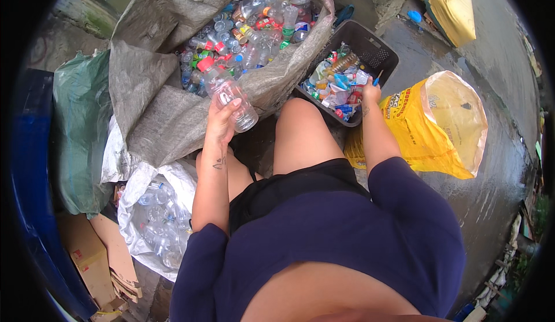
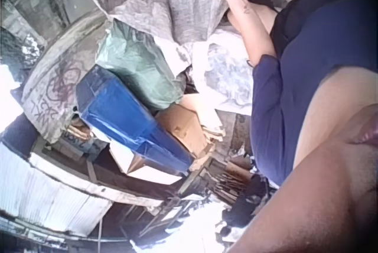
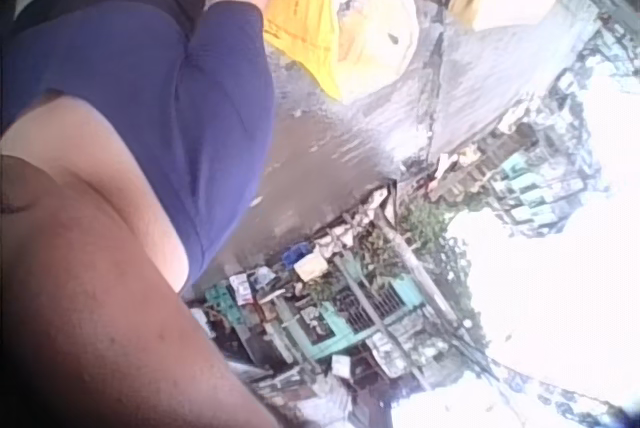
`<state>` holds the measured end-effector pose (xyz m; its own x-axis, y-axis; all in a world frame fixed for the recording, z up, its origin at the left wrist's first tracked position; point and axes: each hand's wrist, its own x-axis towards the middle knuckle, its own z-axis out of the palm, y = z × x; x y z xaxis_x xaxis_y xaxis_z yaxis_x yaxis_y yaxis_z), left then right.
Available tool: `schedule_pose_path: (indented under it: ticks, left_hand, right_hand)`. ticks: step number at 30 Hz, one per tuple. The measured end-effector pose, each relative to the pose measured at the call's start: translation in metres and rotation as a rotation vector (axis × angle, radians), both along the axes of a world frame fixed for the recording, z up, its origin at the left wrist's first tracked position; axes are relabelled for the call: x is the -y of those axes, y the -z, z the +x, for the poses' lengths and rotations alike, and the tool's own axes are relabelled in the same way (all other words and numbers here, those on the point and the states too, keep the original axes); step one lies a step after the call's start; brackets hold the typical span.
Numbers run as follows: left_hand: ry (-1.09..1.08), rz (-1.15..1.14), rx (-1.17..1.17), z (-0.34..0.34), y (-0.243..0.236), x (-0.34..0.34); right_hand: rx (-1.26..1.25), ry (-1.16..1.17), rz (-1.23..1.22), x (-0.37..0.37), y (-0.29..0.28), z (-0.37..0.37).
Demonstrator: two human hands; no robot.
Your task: The person sits on the ground and repeatedly picks up plastic bottles from a large sack. They use a blue utility knife to cut off the labels from each bottle and then place the bottles into a white sack.
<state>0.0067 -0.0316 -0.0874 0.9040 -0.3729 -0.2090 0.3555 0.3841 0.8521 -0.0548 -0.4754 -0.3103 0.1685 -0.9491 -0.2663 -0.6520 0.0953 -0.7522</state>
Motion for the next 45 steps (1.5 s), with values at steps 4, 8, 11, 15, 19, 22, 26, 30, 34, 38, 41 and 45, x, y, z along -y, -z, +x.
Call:
schedule_pose_path:
  ticks: [4, 8, 11, 15, 19, 22, 26, 30, 34, 38, 41, 45]
  left_hand:
    - [-0.14, 0.712, 0.525, -0.012, -0.011, 0.0]
    - [-0.106, 1.13, 0.885, -0.026, -0.04, 0.023]
    - [-0.171, 1.19, 0.966, -0.03, -0.051, 0.019]
    - [-0.281, 1.417, 1.135, -0.04, -0.048, 0.001]
    - [-0.085, 1.271, 0.954, -0.044, -0.06, -0.005]
    - [0.144, 1.049, 0.837, -0.04, -0.061, -0.016]
    - [0.39, 0.947, 0.854, -0.026, -0.054, -0.028]
    - [0.358, 0.966, 0.878, -0.027, -0.048, -0.025]
    - [0.354, 1.058, 0.894, -0.036, -0.066, -0.027]
    - [0.332, 1.105, 0.899, -0.041, -0.079, -0.037]
    - [0.44, 0.977, 0.919, -0.037, -0.072, -0.042]
    - [0.898, 0.426, 0.533, -0.032, -0.071, -0.063]
  right_hand:
    - [0.449, -0.524, 0.037, -0.066, -0.105, 0.046]
    - [0.547, -1.185, -0.068, -0.197, -0.266, 0.027]
    - [0.498, -1.254, -0.07, -0.215, -0.284, 0.039]
    - [0.501, -1.329, -0.133, -0.24, -0.283, 0.043]
    - [0.617, -1.341, -0.238, -0.246, -0.282, 0.035]
    - [0.572, -1.53, -0.09, -0.231, -0.287, 0.033]
    - [0.505, -1.811, -0.062, -0.229, -0.326, 0.014]
    - [0.398, -1.751, 0.114, -0.23, -0.336, 0.011]
    - [0.264, -1.662, 0.137, -0.229, -0.334, 0.013]
    - [0.18, -1.719, 0.018, -0.222, -0.331, 0.02]
    - [0.343, -1.723, 0.05, -0.243, -0.353, -0.005]
    - [0.494, -1.927, -0.259, -0.254, -0.366, -0.027]
